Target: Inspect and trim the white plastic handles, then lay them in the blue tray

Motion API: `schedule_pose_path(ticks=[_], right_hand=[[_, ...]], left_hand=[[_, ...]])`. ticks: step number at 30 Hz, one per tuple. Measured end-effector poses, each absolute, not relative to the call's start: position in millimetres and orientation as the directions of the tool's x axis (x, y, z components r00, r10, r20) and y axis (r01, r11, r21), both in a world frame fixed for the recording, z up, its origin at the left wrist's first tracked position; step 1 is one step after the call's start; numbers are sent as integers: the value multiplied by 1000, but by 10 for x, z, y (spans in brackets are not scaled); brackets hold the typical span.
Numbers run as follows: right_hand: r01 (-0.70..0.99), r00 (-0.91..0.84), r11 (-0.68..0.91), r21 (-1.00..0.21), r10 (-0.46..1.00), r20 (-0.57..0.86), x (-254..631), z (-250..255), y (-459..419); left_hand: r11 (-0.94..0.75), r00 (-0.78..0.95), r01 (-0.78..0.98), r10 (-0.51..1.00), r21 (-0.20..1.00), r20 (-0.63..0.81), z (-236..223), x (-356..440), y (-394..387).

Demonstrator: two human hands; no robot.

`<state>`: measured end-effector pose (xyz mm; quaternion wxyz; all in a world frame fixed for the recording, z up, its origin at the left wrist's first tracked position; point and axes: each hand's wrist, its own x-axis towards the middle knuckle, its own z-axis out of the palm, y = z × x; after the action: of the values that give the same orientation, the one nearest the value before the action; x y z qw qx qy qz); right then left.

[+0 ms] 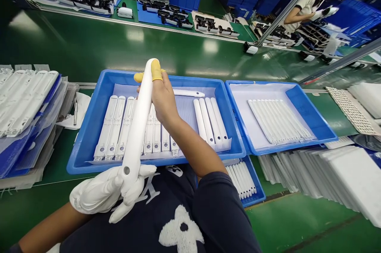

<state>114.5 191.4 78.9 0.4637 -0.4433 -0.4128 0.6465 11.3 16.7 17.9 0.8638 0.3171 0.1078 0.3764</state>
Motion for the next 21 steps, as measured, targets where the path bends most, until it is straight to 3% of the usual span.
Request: schedule_pose_path(ticks=[6, 14, 18, 21], right_hand=[[-244, -167, -228, -943, 967, -191, 1135, 770, 1907], [-208, -228, -123, -970, 971, -74, 1137, 770, 1851], [-43, -443, 63, -997, 893, 75, 1257, 746, 1742], [292, -564, 293, -911, 822, 84, 1596, 512, 1836]], left_hand=[[520, 694, -584, 719, 623, 51, 177, 101, 169], [397, 655, -407, 755, 822, -40, 141, 72, 175], [281, 414, -240, 895, 929, -164, 106, -90, 274], [125, -97, 211, 990, 970, -106, 160, -631, 507]])
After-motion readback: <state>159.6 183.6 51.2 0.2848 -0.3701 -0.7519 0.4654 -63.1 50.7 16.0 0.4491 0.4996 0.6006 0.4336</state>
